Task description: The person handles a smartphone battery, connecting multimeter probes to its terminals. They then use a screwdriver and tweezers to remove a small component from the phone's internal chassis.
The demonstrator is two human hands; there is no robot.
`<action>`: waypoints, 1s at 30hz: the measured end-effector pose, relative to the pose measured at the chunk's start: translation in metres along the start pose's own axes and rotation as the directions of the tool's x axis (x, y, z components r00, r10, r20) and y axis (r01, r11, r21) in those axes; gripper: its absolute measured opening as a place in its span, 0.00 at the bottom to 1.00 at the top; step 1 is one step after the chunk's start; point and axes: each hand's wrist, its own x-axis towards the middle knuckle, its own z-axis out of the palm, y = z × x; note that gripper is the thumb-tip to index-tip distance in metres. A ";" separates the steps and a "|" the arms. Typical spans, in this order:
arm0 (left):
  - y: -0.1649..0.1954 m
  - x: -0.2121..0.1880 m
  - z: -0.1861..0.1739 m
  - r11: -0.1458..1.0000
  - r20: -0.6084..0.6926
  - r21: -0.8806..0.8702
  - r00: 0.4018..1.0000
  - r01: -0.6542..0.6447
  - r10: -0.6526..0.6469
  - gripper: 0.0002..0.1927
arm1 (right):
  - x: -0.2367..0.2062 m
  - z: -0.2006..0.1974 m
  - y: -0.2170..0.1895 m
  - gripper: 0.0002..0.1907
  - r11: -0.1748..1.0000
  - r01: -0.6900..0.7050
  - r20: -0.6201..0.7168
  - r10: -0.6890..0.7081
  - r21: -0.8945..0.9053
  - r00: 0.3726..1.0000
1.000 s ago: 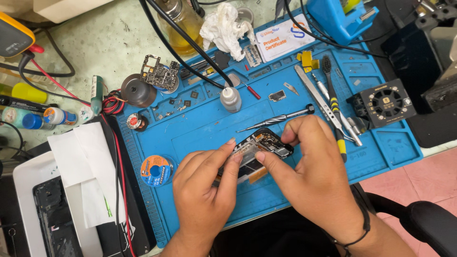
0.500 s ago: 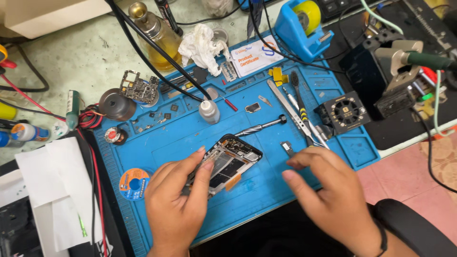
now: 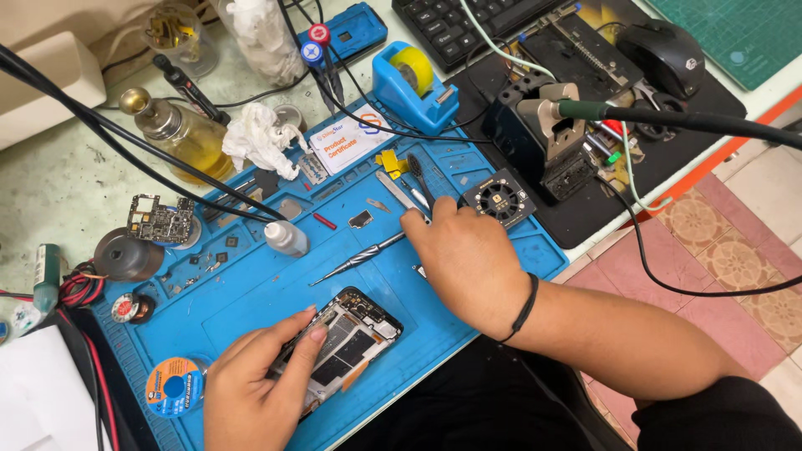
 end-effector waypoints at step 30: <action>0.005 0.003 -0.002 0.897 -0.001 -0.353 0.958 0.267 -0.286 0.15 | -0.072 0.044 0.087 0.18 0.104 -0.027 0.001 0.245 0.994 0.969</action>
